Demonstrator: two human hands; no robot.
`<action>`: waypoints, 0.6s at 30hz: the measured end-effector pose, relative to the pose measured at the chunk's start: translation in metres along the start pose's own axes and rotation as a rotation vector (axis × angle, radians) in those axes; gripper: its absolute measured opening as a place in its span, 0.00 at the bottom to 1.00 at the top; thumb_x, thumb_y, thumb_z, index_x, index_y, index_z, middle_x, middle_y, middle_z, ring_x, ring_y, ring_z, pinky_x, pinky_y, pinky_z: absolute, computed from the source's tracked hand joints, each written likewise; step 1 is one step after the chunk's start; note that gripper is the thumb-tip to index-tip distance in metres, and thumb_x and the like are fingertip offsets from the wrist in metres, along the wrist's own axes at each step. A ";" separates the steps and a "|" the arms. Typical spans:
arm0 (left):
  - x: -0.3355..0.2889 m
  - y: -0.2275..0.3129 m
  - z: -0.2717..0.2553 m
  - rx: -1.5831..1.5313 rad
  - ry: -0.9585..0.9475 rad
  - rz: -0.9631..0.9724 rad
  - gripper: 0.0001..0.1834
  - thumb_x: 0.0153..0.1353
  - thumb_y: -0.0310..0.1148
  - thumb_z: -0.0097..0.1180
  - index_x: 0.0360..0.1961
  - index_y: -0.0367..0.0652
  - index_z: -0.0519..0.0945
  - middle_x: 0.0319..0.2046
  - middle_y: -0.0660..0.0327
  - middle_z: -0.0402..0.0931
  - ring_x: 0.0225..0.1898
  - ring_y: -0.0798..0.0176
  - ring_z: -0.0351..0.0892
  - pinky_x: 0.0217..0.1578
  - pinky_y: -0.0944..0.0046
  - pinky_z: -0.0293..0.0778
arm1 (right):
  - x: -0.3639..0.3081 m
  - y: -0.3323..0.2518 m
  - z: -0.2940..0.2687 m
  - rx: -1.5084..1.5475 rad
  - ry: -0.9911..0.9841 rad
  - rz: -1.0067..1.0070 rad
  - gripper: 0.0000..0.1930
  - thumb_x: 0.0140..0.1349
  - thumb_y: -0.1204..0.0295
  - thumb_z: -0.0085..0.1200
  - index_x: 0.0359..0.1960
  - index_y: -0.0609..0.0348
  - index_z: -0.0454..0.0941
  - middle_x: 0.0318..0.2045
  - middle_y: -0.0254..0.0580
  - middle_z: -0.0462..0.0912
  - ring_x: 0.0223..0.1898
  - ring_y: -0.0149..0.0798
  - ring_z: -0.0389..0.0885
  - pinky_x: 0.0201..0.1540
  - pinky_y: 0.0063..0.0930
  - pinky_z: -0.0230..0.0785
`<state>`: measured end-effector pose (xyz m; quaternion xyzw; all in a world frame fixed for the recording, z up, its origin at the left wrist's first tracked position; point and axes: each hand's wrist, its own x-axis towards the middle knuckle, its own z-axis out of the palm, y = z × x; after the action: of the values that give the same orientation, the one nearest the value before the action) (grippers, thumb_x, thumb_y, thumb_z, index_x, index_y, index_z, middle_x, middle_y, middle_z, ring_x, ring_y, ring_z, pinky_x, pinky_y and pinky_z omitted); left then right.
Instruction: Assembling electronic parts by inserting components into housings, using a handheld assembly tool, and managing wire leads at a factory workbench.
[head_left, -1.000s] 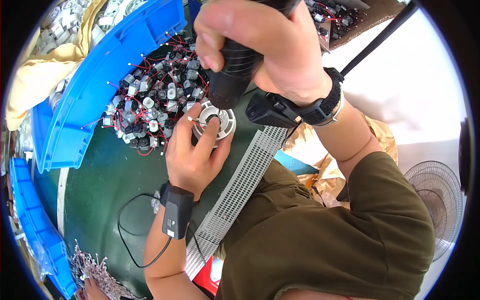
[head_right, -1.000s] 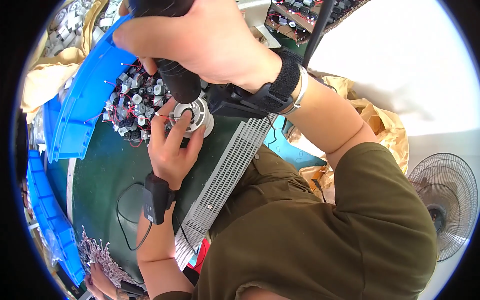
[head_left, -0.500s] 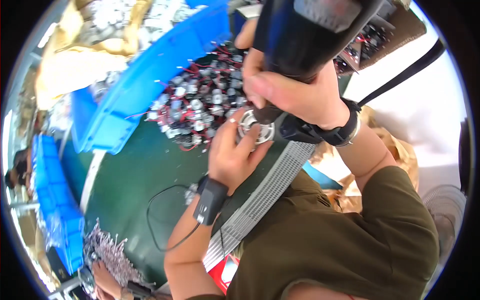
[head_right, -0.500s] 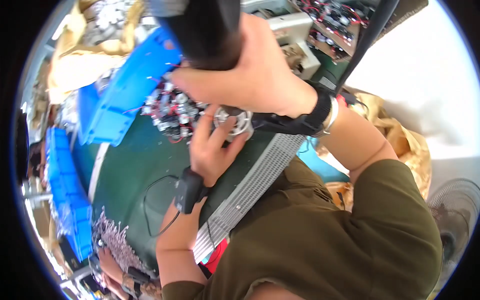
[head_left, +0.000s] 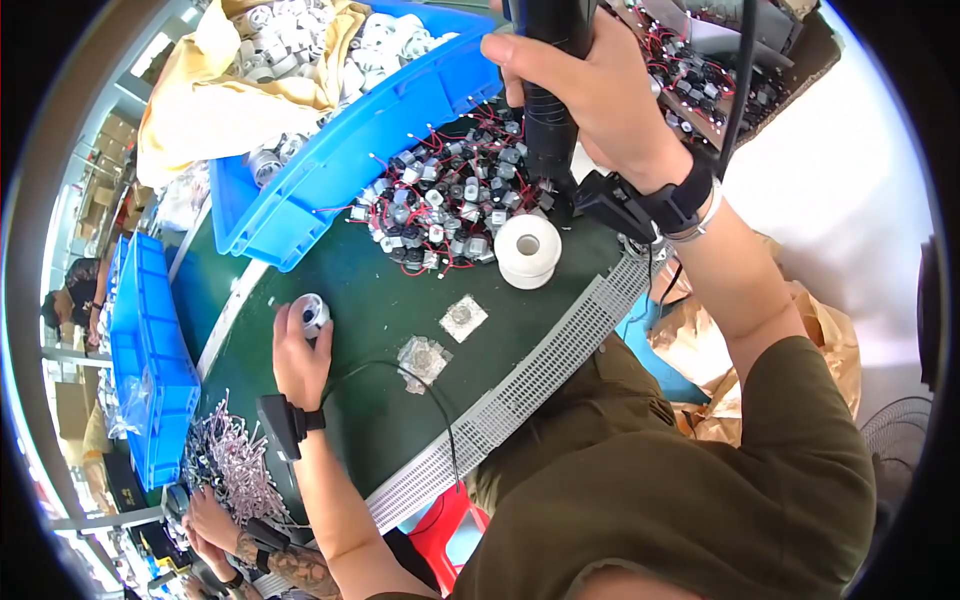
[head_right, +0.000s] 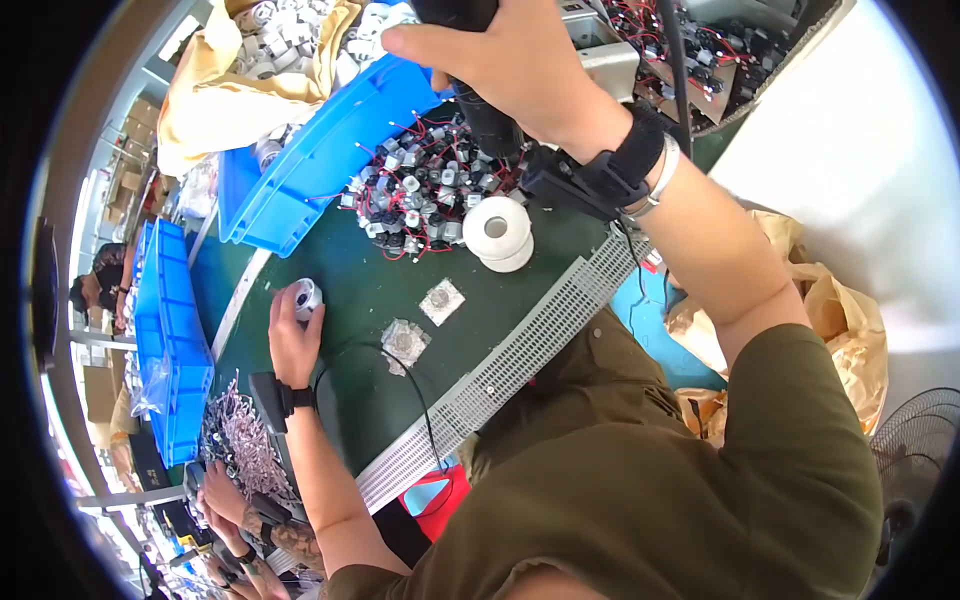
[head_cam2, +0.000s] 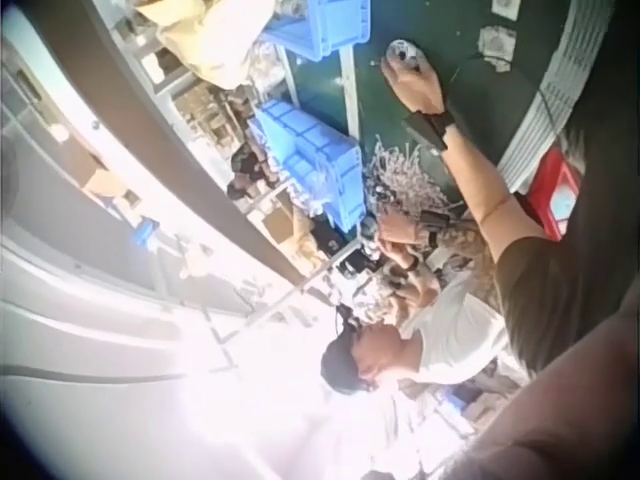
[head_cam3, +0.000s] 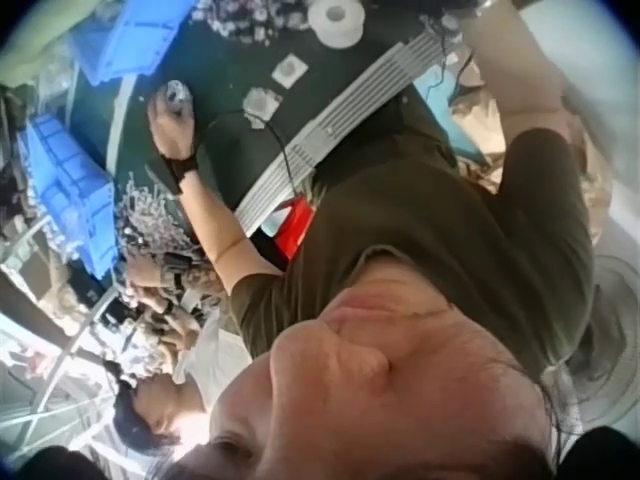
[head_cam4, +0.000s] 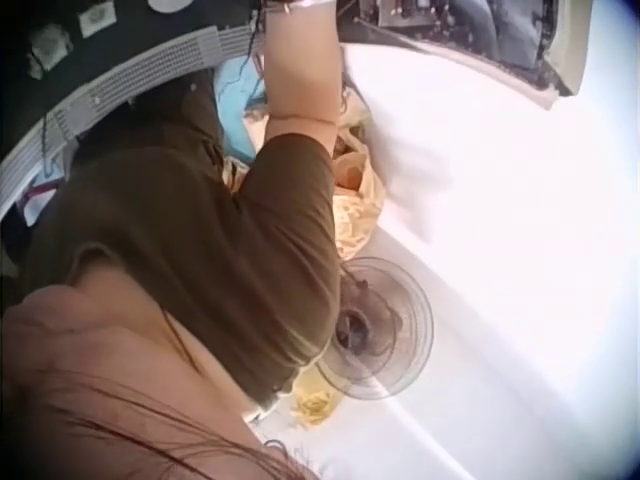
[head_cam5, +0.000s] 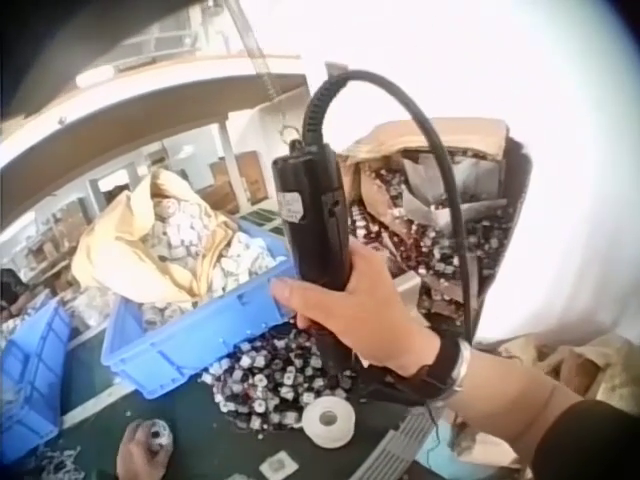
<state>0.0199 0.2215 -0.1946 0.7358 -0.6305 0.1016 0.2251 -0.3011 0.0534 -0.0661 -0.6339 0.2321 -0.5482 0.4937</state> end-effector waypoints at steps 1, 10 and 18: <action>0.002 -0.001 -0.002 0.133 0.058 0.057 0.23 0.52 0.34 0.61 0.50 0.42 0.73 0.46 0.44 0.70 0.44 0.43 0.73 0.44 0.53 0.71 | 0.002 0.003 0.000 0.002 -0.001 -0.004 0.09 0.53 0.72 0.61 0.31 0.62 0.73 0.20 0.32 0.75 0.21 0.24 0.72 0.23 0.17 0.63; 0.082 0.085 0.039 -0.234 0.001 -0.042 0.07 0.53 0.31 0.59 0.31 0.38 0.80 0.26 0.50 0.78 0.31 0.51 0.80 0.33 0.59 0.74 | 0.006 0.016 0.002 -0.111 0.011 -0.076 0.11 0.54 0.73 0.61 0.33 0.62 0.72 0.21 0.32 0.75 0.21 0.24 0.72 0.23 0.17 0.64; 0.088 0.045 0.084 -0.937 -0.069 -0.360 0.11 0.59 0.36 0.57 0.24 0.40 0.79 0.21 0.63 0.75 0.23 0.69 0.74 0.26 0.68 0.71 | 0.008 0.025 -0.007 -0.055 -0.033 0.008 0.15 0.54 0.73 0.61 0.39 0.63 0.70 0.28 0.36 0.76 0.27 0.26 0.75 0.28 0.19 0.67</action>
<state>-0.0193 0.1003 -0.2207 0.6558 -0.4786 -0.2570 0.5243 -0.2990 0.0335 -0.0850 -0.6552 0.2414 -0.5293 0.4820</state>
